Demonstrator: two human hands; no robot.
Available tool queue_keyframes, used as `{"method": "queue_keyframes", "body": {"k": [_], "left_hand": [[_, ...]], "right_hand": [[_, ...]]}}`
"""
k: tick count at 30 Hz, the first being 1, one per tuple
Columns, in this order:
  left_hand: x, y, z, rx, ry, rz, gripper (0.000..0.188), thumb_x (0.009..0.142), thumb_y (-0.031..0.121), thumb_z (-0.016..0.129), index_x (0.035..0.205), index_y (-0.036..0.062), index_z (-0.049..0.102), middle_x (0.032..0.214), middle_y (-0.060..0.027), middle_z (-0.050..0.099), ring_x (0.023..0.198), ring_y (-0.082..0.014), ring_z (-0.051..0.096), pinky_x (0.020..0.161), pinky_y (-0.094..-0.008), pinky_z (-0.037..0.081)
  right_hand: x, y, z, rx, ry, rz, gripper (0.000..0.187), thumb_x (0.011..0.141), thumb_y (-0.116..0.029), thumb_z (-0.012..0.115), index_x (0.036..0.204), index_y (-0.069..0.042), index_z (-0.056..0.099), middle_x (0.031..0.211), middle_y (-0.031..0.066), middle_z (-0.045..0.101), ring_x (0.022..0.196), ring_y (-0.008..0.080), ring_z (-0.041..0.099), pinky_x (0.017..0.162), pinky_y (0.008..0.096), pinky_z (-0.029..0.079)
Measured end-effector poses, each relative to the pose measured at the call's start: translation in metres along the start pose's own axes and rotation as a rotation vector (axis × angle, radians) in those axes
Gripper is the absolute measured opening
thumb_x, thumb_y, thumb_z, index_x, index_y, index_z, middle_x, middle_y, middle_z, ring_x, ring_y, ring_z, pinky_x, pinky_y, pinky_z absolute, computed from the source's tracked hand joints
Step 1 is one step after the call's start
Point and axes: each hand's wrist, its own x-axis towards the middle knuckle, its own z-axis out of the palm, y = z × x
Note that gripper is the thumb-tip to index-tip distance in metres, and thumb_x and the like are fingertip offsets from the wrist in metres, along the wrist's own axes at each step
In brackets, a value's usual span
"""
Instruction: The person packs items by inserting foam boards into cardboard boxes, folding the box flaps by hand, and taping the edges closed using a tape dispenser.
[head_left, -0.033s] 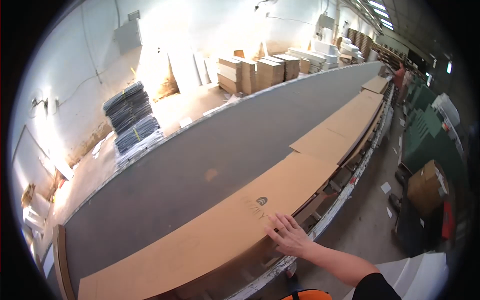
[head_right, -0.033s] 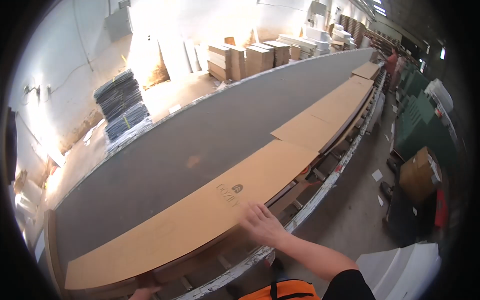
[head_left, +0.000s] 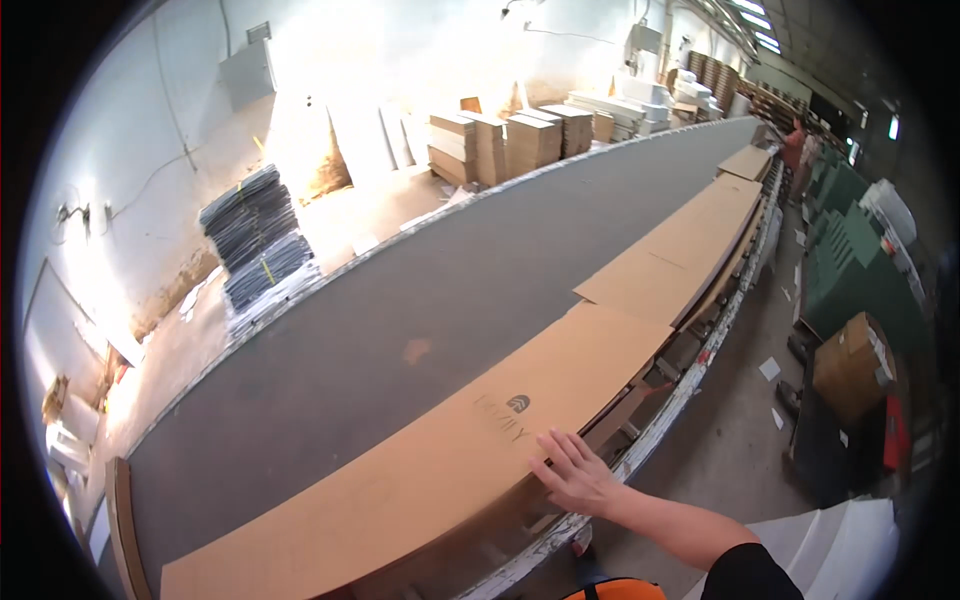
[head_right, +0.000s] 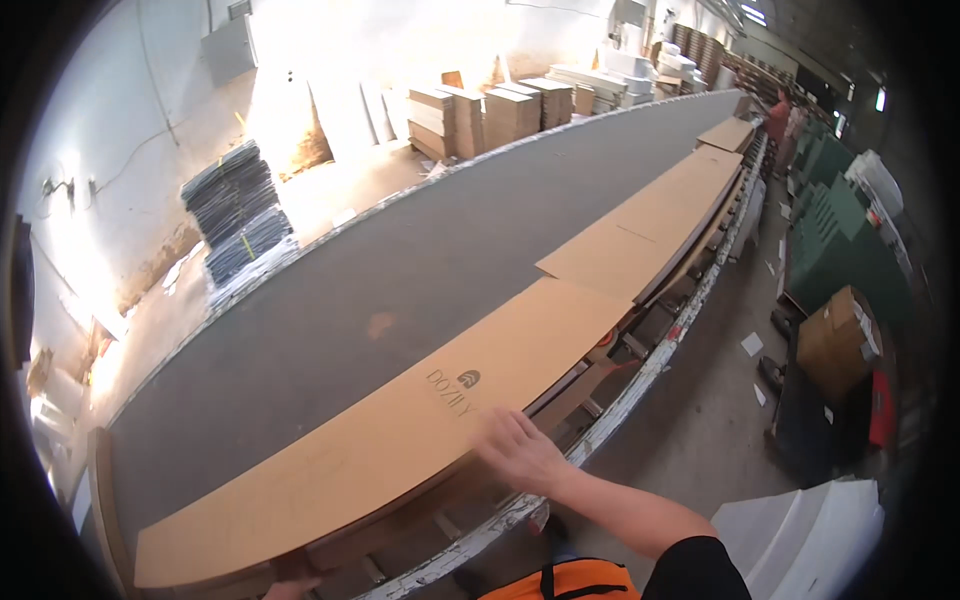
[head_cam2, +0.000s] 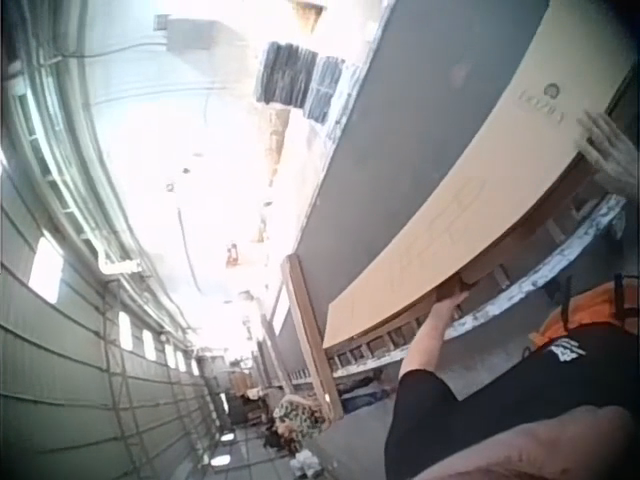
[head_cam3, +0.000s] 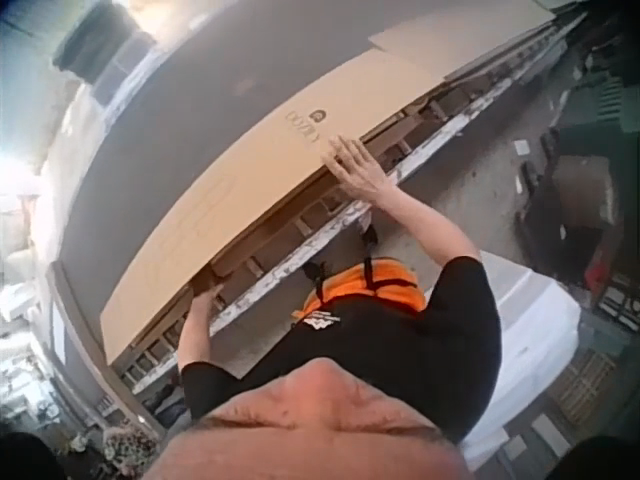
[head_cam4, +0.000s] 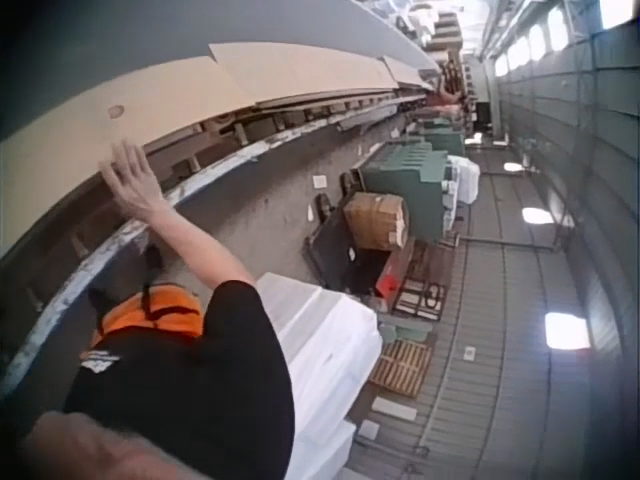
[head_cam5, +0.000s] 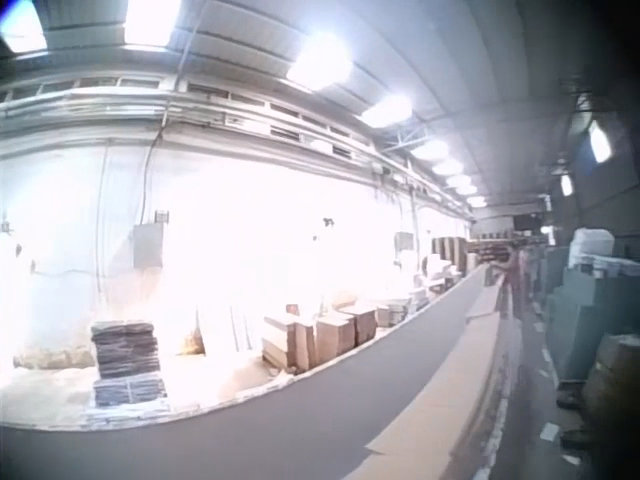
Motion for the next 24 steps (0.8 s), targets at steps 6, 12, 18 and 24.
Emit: {"method": "queue_keyframes", "body": {"k": [6,12,18,24], "left_hand": [[0.022,0.029,-0.020,0.008,0.048,-0.005,0.110,0.066,0.061,0.078,0.148,0.0050,0.030,0.145,-0.0212,0.043,0.132,-0.0337,0.047,0.107,-0.0428,0.041],[0.031,0.039,-0.024,0.008,0.057,0.004,0.110,0.068,0.062,0.076,0.149,0.0051,0.029,0.146,-0.0218,0.042,0.133,-0.0332,0.046,0.108,-0.0428,0.040],[0.037,0.043,-0.034,0.006,0.075,0.012,0.109,0.070,0.062,0.075,0.149,0.0052,0.027,0.147,-0.0223,0.041,0.133,-0.0326,0.045,0.108,-0.0428,0.039],[0.052,0.058,-0.034,0.013,0.110,0.073,0.109,0.072,0.063,0.073,0.150,0.0053,0.025,0.147,-0.0229,0.040,0.134,-0.0321,0.045,0.109,-0.0428,0.038]], "right_hand": [[-0.053,0.010,0.045,-0.120,-0.018,0.181,0.045,0.072,-0.018,0.068,0.113,-0.003,0.062,0.124,0.0203,0.059,0.117,0.0377,0.056,0.105,0.0486,0.043],[-0.042,0.039,0.079,-0.118,-0.426,0.180,0.051,0.062,-0.021,0.061,0.106,0.003,0.070,0.124,0.0219,0.060,0.122,0.0406,0.054,0.110,0.0534,0.037],[-0.030,0.038,0.078,-0.039,-0.362,0.014,0.013,0.067,-0.014,0.065,0.075,-0.009,0.073,0.081,0.0093,0.067,0.089,0.0269,0.066,0.076,0.0388,0.053],[-0.034,0.034,0.068,-0.068,-0.242,0.049,0.024,0.068,-0.016,0.063,0.086,-0.005,0.075,0.099,0.0152,0.069,0.101,0.0338,0.064,0.090,0.0463,0.051]]}}
